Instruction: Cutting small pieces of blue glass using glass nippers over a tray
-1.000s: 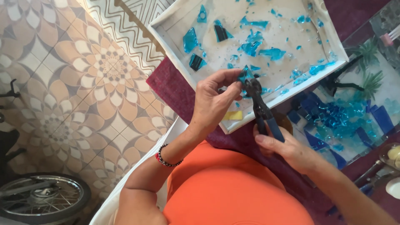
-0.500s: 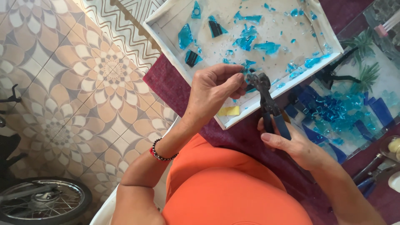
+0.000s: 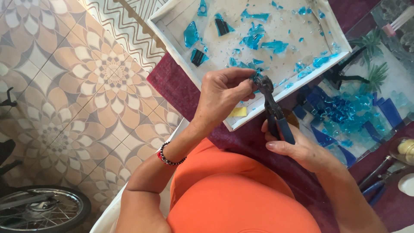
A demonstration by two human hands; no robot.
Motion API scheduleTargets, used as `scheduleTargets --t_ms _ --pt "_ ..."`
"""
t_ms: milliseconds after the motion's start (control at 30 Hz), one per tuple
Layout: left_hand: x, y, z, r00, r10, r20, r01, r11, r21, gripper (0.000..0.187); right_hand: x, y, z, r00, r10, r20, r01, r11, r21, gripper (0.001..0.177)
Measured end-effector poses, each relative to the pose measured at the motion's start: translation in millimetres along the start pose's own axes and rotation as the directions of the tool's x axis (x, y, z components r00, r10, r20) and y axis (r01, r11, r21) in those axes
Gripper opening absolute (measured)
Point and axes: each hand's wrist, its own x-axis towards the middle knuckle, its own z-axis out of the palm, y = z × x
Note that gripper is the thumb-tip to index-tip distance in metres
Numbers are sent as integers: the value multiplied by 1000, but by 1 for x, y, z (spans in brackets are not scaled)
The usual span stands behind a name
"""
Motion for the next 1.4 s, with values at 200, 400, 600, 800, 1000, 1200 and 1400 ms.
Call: scheduleTargets --t_ms 200,400,600,800,1000,1200,1400 --pt "0 -1 4 1000 -17 -26 16 999 -28 29 2 20 -4 1000 1 6 -1 1000 14 46" --pt "0 -4 11 998 -26 -61 24 999 -43 28 2 17 5 999 -34 -41 35 999 22 36" --pt "3 -16 9 997 -7 -71 7 1000 -12 28 0 31 6 997 -50 -54 51 999 16 31" --pt "-1 -10 13 997 -5 -83 4 1000 -18 28 -3 33 12 996 -36 -86 41 998 54 29" --pt "0 -12 16 994 -23 -107 17 998 -59 29 -1 26 24 997 7 -72 -1 996 86 29" --pt "1 -12 12 994 -22 -104 17 999 -45 29 0 38 19 998 -28 -61 31 998 59 31" --pt "1 -18 12 995 -17 -99 12 999 -47 29 4 32 16 997 -56 -61 58 998 33 31"
